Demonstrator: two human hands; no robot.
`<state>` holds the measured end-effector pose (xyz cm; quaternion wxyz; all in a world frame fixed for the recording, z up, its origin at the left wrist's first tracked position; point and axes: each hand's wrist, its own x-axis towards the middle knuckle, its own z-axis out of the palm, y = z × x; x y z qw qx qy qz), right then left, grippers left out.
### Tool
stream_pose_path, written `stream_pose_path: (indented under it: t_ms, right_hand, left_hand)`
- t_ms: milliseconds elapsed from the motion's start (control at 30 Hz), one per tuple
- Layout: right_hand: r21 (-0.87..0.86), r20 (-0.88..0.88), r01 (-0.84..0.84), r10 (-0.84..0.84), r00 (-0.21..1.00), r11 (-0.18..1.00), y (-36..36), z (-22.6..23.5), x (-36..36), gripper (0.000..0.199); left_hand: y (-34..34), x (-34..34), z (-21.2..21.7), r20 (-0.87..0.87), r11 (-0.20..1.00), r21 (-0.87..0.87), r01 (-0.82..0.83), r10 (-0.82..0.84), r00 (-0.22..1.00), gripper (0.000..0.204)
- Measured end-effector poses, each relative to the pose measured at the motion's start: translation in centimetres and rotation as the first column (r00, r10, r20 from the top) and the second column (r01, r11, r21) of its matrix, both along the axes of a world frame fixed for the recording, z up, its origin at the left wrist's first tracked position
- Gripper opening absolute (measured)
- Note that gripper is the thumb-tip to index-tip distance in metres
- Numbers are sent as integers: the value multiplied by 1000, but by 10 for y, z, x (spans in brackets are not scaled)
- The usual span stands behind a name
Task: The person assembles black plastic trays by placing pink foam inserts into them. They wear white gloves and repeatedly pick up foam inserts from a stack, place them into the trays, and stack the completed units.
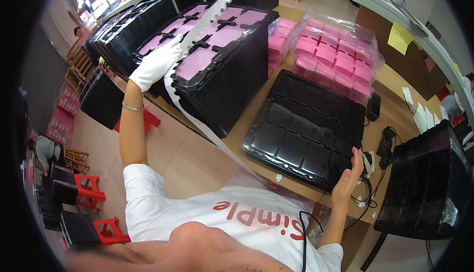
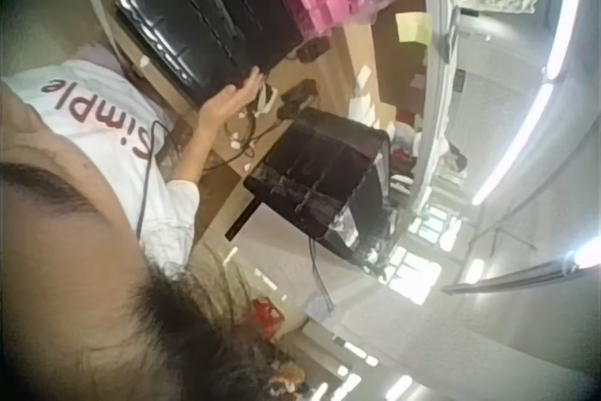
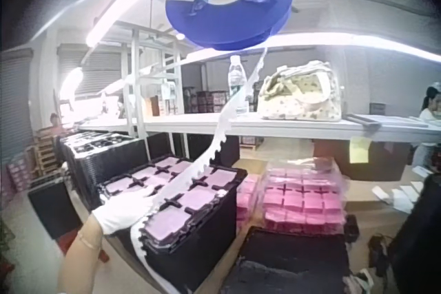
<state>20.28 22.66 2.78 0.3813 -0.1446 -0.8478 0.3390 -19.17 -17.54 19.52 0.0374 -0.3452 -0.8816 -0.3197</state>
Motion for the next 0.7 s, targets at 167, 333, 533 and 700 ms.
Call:
stream_pose_path:
  t_ms: [167, 333, 533, 700]
  right_hand:
    - [-5, -19, -17, 17, 1000, 1000, 5, 2, 3, 58]
    - [53, -31, -12, 14, 999, 999, -1, 9, 0, 59]
    - [19, -34, -19, 19, 999, 1000, -2, 6, 1, 59]
    - [-6, -91, -85, 84, 992, 996, -6, 13, -13, 62]
  left_hand:
    - [-10, -8, 3, 206, 986, 148, -71, 39, 978, 65]
    - [-11, -18, 5, 9, 998, -13, -53, 54, 999, 60]
    - [-15, -3, -2, -210, 994, -69, -87, 71, 975, 52]
    - [-1, 31, 25, 381, 852, 502, -151, -61, 923, 73]
